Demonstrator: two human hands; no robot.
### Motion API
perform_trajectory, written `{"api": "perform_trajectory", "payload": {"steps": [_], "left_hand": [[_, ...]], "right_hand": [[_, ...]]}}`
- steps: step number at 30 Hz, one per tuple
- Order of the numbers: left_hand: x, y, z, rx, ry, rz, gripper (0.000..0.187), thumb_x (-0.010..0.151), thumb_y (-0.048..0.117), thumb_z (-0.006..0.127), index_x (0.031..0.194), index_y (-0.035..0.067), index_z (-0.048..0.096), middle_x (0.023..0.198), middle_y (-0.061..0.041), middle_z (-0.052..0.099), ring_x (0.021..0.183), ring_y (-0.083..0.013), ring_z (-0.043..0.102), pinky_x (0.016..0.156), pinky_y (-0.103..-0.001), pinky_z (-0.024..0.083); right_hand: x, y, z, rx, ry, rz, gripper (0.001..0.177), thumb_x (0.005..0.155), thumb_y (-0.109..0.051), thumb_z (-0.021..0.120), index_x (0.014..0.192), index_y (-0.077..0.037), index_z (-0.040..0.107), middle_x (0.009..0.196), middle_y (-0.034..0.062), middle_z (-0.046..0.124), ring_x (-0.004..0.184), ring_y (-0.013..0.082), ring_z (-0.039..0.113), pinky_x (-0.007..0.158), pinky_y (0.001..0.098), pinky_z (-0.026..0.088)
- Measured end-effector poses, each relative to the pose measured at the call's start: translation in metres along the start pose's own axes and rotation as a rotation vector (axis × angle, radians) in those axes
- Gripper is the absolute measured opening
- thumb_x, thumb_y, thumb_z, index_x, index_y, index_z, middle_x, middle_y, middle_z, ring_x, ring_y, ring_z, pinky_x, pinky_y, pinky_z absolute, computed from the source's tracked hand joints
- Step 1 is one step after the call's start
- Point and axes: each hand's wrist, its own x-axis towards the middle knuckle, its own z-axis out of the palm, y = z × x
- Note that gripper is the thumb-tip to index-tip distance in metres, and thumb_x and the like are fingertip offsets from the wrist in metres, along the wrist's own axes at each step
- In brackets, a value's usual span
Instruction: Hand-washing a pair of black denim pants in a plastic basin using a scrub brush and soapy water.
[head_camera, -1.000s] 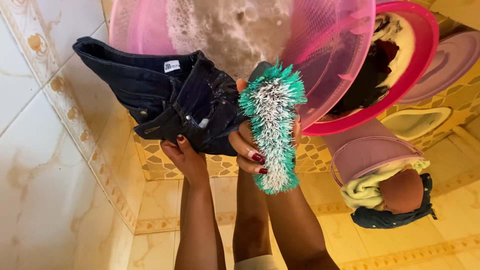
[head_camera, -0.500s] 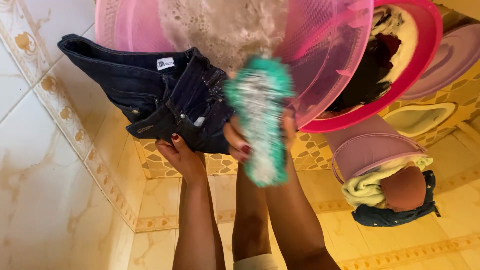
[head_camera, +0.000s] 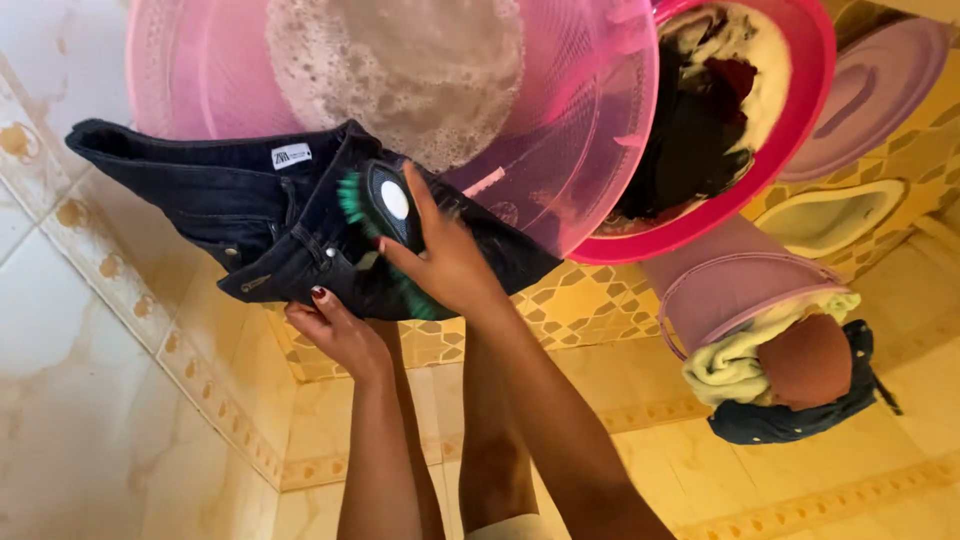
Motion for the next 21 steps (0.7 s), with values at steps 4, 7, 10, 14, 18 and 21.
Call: {"api": "perform_trajectory", "payload": {"steps": [4, 7, 10, 14, 18, 21], "left_hand": [[-0.001, -0.001, -0.001, -0.062, 0.003, 0.041, 0.044, 0.111, 0.040, 0.057, 0.126, 0.000, 0.045, 0.120, -0.006, 0.047, 0.110, -0.0149, 0.047, 0.103, -0.032, 0.041], [-0.001, 0.001, 0.000, -0.056, -0.008, 0.043, 0.042, 0.111, 0.039, 0.058, 0.122, 0.001, 0.045, 0.114, -0.005, 0.050, 0.104, -0.0134, 0.048, 0.097, -0.030, 0.044], [0.004, 0.002, -0.003, -0.117, -0.044, -0.023, 0.038, 0.110, 0.037, 0.059, 0.118, 0.003, 0.044, 0.107, -0.005, 0.051, 0.093, -0.0131, 0.048, 0.084, -0.029, 0.045], [-0.003, 0.024, -0.018, -0.147, 0.004, -0.158, 0.032, 0.109, 0.031, 0.060, 0.114, 0.006, 0.041, 0.099, -0.006, 0.051, 0.076, -0.0131, 0.046, 0.062, -0.026, 0.040], [-0.019, 0.058, 0.002, 0.004, -0.001, 0.091, 0.029, 0.110, 0.027, 0.057, 0.123, 0.005, 0.043, 0.106, -0.003, 0.055, 0.085, -0.0123, 0.050, 0.069, -0.025, 0.042], [-0.024, 0.063, 0.034, 0.217, -0.162, 0.412, 0.025, 0.115, 0.021, 0.058, 0.123, 0.002, 0.044, 0.106, -0.008, 0.052, 0.091, -0.0196, 0.052, 0.080, -0.033, 0.047]], "right_hand": [[-0.016, -0.003, -0.006, 0.222, -0.200, -0.299, 0.080, 0.106, -0.024, 0.066, 0.170, -0.003, 0.022, 0.178, 0.0196, 0.025, 0.165, 0.0300, 0.025, 0.133, 0.0388, 0.021], [-0.024, -0.026, -0.005, 0.011, -0.192, -0.061, 0.088, 0.101, -0.031, 0.065, 0.173, -0.008, 0.019, 0.165, 0.0196, 0.038, 0.154, 0.0303, 0.035, 0.126, 0.0376, 0.027], [-0.040, -0.020, -0.010, -0.072, -0.072, -0.085, 0.089, 0.100, -0.031, 0.066, 0.171, -0.009, 0.017, 0.162, 0.0200, 0.039, 0.152, 0.0329, 0.035, 0.124, 0.0382, 0.027], [-0.061, -0.015, -0.018, 0.033, 0.007, -0.391, 0.081, 0.102, -0.029, 0.068, 0.165, -0.004, 0.023, 0.171, 0.0202, 0.035, 0.157, 0.0333, 0.039, 0.126, 0.0374, 0.032], [-0.086, -0.015, -0.038, -0.040, 0.041, -0.285, 0.087, 0.098, -0.028, 0.071, 0.165, -0.005, 0.021, 0.167, 0.0212, 0.034, 0.154, 0.0334, 0.035, 0.123, 0.0381, 0.029], [-0.109, -0.020, -0.049, 0.117, 0.024, -0.271, 0.081, 0.099, -0.029, 0.068, 0.164, -0.006, 0.026, 0.164, 0.0231, 0.042, 0.151, 0.0364, 0.044, 0.120, 0.0395, 0.035]]}}
